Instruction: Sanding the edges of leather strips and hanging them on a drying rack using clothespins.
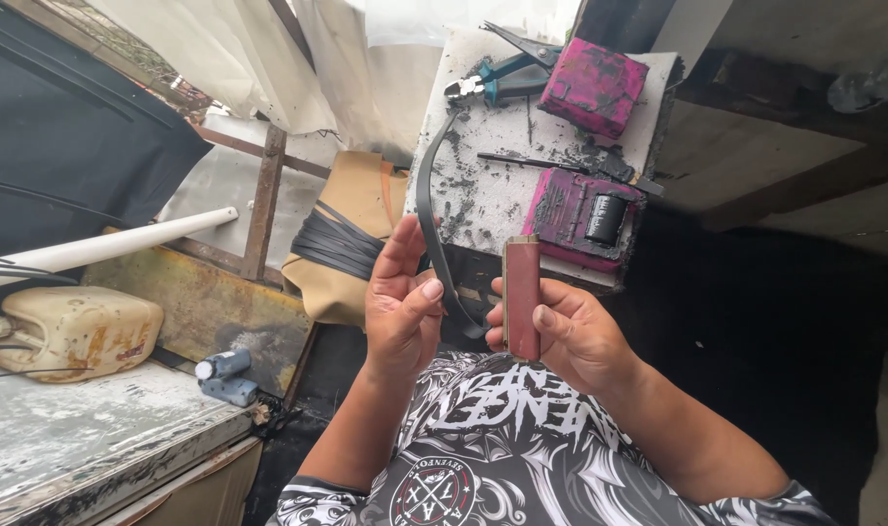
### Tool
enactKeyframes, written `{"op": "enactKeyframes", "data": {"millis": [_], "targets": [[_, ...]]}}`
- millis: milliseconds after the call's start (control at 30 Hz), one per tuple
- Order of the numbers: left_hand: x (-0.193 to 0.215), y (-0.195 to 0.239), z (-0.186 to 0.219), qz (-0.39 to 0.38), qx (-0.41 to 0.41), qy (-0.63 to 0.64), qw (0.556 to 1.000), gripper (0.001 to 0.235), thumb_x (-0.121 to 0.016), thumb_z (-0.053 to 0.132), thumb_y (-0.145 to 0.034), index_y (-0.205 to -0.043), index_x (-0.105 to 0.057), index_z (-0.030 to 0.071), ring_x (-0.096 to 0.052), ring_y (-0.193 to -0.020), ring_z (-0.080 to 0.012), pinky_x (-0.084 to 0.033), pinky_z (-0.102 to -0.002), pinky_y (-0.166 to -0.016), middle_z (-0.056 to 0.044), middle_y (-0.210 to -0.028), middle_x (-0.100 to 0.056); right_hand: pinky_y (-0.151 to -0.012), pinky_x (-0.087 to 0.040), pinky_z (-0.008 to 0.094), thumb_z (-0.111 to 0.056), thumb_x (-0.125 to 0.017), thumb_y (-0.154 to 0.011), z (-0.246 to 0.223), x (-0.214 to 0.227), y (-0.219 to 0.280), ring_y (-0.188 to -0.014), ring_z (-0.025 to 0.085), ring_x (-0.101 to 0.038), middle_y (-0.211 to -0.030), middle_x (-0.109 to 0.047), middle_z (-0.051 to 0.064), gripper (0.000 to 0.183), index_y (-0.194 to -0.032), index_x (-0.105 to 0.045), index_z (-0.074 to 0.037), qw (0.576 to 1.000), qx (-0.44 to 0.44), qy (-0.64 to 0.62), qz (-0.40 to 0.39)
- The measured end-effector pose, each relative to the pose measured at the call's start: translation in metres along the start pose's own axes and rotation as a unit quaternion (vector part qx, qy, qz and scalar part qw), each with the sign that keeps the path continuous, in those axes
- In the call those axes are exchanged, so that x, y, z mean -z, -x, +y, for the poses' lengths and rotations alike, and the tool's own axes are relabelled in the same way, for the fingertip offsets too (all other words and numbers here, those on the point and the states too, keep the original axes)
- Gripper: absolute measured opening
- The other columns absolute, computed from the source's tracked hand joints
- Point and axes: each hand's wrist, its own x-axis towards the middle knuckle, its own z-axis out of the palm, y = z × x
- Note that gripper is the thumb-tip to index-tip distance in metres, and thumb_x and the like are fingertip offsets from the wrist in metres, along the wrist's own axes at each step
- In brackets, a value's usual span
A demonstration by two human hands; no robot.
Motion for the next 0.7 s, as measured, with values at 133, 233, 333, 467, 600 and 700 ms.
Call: {"op": "enactKeyframes", "data": {"millis": [133, 233, 333, 467, 600, 700], "targets": [[-0.005, 0.002, 0.004, 0.024, 0.012, -0.079, 0.996, 0.073, -0.070, -0.009, -0.087, -0.154, -0.041, 0.000, -0.077, -0.091, -0.0242, -0.068, -0.029, -0.067, -0.022, -0.118, -0.072, -0.086, -0.062, 0.055, -0.018, -0.059, -0.100, -0.002, 0.000, -0.003, -0.097, 0.040, -0.077, -0.105, -0.072, 0.036, 0.050, -0.135, -0.053, 0.017, 1.000, -0.013, -0.016, -0.010], [0.000, 0.008, 0.000, 0.051, 0.035, -0.105, 0.993, 0.059, -0.071, -0.008, -0.086, -0.142, -0.052, -0.008, -0.078, -0.086, -0.0279, -0.068, -0.033, -0.064, -0.029, -0.107, -0.073, -0.081, -0.064, 0.054, -0.013, -0.061, -0.097, 0.000, 0.003, -0.004, -0.092, 0.040, -0.077, -0.107, -0.070, 0.034, 0.048, -0.135, -0.053, 0.016, 1.000, 0.008, 0.018, 0.011], [-0.004, 0.009, 0.003, 0.070, 0.000, -0.163, 0.984, 0.050, -0.074, -0.004, -0.086, -0.132, -0.056, -0.008, -0.077, -0.081, -0.0250, -0.068, -0.031, -0.064, -0.027, -0.101, -0.073, -0.072, -0.067, 0.049, -0.009, -0.074, -0.088, 0.008, 0.014, -0.006, -0.081, 0.036, -0.078, -0.102, -0.070, 0.033, 0.060, -0.138, -0.052, 0.016, 0.992, 0.062, 0.110, 0.027], [0.005, 0.012, 0.002, 0.073, -0.041, -0.209, 0.974, 0.015, -0.071, -0.007, -0.089, -0.103, -0.064, -0.008, -0.078, -0.079, -0.0244, -0.067, -0.030, -0.063, -0.029, -0.105, -0.074, -0.064, -0.067, 0.032, -0.011, -0.067, -0.097, 0.002, 0.009, -0.007, -0.072, 0.023, -0.076, -0.101, -0.070, 0.021, 0.085, -0.165, -0.015, -0.015, 0.982, 0.083, 0.171, -0.008], [0.004, 0.018, 0.000, 0.030, -0.064, -0.271, 0.960, 0.024, -0.070, -0.003, -0.091, -0.115, -0.067, -0.008, -0.075, -0.081, -0.0227, -0.067, -0.032, -0.064, -0.027, -0.118, -0.069, -0.050, -0.064, 0.033, -0.014, -0.057, -0.102, 0.011, 0.017, -0.008, -0.064, 0.033, -0.078, -0.097, -0.069, 0.033, 0.055, -0.151, -0.042, 0.004, 0.990, 0.089, 0.106, -0.004], [0.004, 0.023, -0.002, -0.005, -0.086, -0.300, 0.950, 0.043, -0.074, -0.001, -0.087, -0.128, -0.061, -0.007, -0.074, -0.084, -0.0216, -0.067, -0.031, -0.066, -0.026, -0.129, -0.063, -0.070, -0.061, 0.044, -0.015, -0.077, -0.086, 0.004, 0.016, -0.013, -0.084, 0.042, -0.075, -0.108, -0.064, 0.040, 0.088, -0.155, -0.027, 0.007, 0.991, 0.091, 0.027, -0.100]]}}
